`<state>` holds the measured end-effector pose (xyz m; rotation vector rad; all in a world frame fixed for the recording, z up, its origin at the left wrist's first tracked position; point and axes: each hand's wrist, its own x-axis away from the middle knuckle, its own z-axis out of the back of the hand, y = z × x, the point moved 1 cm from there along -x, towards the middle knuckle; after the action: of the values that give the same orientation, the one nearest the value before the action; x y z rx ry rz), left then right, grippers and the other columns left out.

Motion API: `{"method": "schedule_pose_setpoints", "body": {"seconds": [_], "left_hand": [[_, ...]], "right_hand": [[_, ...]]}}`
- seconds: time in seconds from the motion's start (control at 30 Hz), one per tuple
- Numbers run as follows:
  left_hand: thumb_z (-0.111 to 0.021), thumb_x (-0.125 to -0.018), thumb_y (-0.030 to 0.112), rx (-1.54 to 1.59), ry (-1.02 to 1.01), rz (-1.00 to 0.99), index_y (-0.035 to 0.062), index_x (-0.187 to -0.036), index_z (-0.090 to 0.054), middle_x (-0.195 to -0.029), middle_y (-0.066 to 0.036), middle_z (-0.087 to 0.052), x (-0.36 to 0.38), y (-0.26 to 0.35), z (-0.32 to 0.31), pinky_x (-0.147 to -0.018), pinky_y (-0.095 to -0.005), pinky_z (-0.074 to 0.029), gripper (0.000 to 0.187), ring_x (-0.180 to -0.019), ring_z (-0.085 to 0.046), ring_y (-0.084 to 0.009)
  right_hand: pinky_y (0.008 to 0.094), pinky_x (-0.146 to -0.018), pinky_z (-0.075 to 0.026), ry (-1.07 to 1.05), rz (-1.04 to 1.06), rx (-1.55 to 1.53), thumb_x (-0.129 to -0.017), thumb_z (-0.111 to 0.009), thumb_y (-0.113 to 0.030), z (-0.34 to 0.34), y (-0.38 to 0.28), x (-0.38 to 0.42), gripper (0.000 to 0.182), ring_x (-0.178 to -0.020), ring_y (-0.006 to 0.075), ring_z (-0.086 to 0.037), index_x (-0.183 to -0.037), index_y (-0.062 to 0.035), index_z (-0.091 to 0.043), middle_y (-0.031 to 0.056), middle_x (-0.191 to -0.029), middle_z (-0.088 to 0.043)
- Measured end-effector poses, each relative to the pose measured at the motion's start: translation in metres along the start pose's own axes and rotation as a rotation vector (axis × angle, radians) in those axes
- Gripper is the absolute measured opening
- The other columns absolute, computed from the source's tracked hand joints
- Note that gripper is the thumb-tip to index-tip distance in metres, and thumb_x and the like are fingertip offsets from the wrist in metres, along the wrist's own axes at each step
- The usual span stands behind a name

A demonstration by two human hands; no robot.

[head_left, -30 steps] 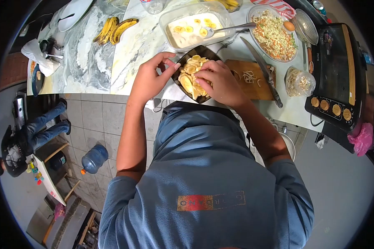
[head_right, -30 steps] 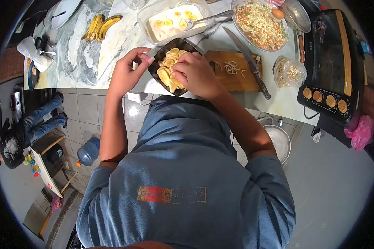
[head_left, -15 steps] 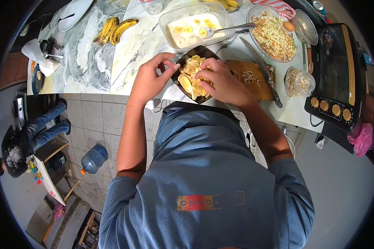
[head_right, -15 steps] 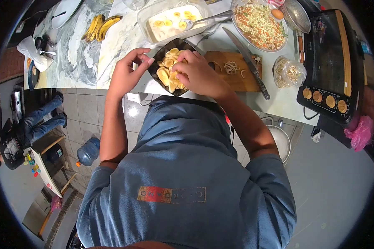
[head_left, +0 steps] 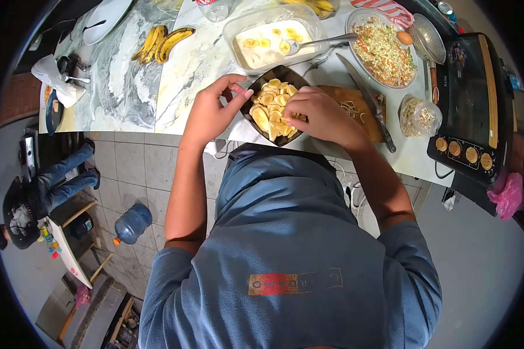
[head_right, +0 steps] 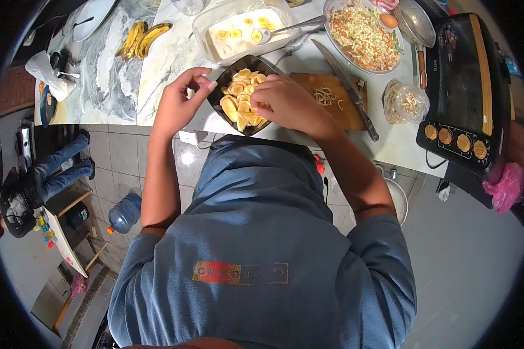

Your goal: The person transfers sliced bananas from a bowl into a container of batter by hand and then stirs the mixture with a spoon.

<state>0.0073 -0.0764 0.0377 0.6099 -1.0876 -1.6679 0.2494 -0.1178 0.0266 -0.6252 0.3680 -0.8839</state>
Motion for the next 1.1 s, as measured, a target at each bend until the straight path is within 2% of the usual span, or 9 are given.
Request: {"method": "schedule_pose_setpoints", "body": {"seconds": [0.13,0.23,0.37,0.47,0.63,0.87,0.93,1.1], "left_hand": [[-0.071,-0.087,0.015,-0.005,-0.008,-0.007,0.0029,-0.114,-0.064,-0.085,0.001,-0.064,-0.002,-0.002,0.001,-0.067,-0.0220,-0.042,0.030,-0.075,-0.053,-0.0059],[-0.071,-0.087,0.015,0.013,-0.007,0.005,0.0032,-0.114,-0.064,-0.085,0.001,-0.064,-0.003,-0.003,0.002,-0.066,-0.0216,-0.042,0.030,-0.075,-0.052,-0.0056],[-0.071,-0.087,0.015,0.003,-0.002,-0.011,0.0036,-0.114,-0.064,-0.085,0.002,-0.064,-0.003,-0.002,0.003,-0.065,-0.0215,-0.041,0.030,-0.074,-0.052,-0.0053],[-0.071,-0.087,0.015,0.001,0.000,-0.008,0.0038,-0.114,-0.064,-0.085,0.002,-0.064,-0.004,-0.001,0.005,-0.064,-0.0215,-0.041,0.029,-0.074,-0.052,-0.0053],[-0.071,-0.087,0.014,-0.013,-0.004,0.008,0.0038,-0.114,-0.064,-0.085,0.001,-0.064,-0.004,-0.003,0.008,-0.064,-0.0217,-0.042,0.029,-0.074,-0.052,-0.0057],[-0.070,-0.087,0.013,0.004,-0.034,-0.010,0.0033,-0.114,-0.064,-0.086,0.000,-0.065,-0.008,-0.008,0.011,-0.066,-0.0228,-0.043,0.029,-0.075,-0.053,-0.0067],[-0.070,-0.087,0.012,0.004,-0.045,-0.018,0.0032,-0.114,-0.063,-0.086,0.000,-0.065,-0.010,-0.008,0.011,-0.066,-0.0229,-0.043,0.029,-0.075,-0.053,-0.0068],[-0.070,-0.087,0.012,-0.005,-0.075,-0.009,0.0029,-0.115,-0.063,-0.087,-0.001,-0.065,-0.012,-0.008,0.012,-0.068,-0.0232,-0.044,0.030,-0.076,-0.053,-0.0072]], "right_hand": [[0.0388,-0.079,-0.047,0.049,0.032,-0.035,-0.074,-0.065,-0.012,-0.002,-0.003,-0.002,0.007,-0.082,0.0272,-0.059,-0.078,-0.0085,-0.062,0.0062,-0.074,-0.062],[0.0388,-0.078,-0.047,0.023,-0.020,-0.075,-0.073,-0.065,-0.013,-0.006,0.000,-0.005,0.007,-0.081,0.0274,-0.060,-0.078,-0.0085,-0.063,0.0070,-0.074,-0.063],[0.0388,-0.076,-0.047,0.046,0.011,-0.063,-0.074,-0.064,-0.014,-0.014,-0.001,-0.007,0.007,-0.082,0.0273,-0.060,-0.078,-0.0085,-0.064,0.0073,-0.075,-0.063],[0.0389,-0.076,-0.047,0.080,0.023,0.076,-0.075,-0.064,-0.016,-0.017,-0.003,-0.007,0.009,-0.082,0.0270,-0.060,-0.080,-0.0082,-0.065,0.0065,-0.077,-0.064],[0.0391,-0.083,-0.045,0.113,-0.116,0.124,-0.077,-0.064,-0.017,-0.018,-0.011,-0.008,0.011,-0.089,0.0251,-0.059,-0.082,-0.0088,-0.067,0.0055,-0.080,-0.063],[0.0408,-0.084,-0.044,0.174,-0.058,0.069,-0.076,-0.064,-0.016,-0.029,-0.004,-0.002,0.009,-0.092,0.0265,-0.057,-0.083,-0.0094,-0.065,0.0050,-0.085,-0.061],[0.0415,-0.081,-0.044,0.224,-0.066,0.042,-0.075,-0.063,-0.014,-0.028,-0.009,0.000,0.008,-0.088,0.0271,-0.056,-0.082,-0.0091,-0.062,0.0053,-0.084,-0.059],[0.0421,-0.076,-0.042,0.194,-0.149,0.073,-0.071,-0.064,-0.014,-0.030,-0.015,0.004,0.010,-0.084,0.0282,-0.053,-0.078,-0.0088,-0.058,0.0070,-0.084,-0.056]]}}
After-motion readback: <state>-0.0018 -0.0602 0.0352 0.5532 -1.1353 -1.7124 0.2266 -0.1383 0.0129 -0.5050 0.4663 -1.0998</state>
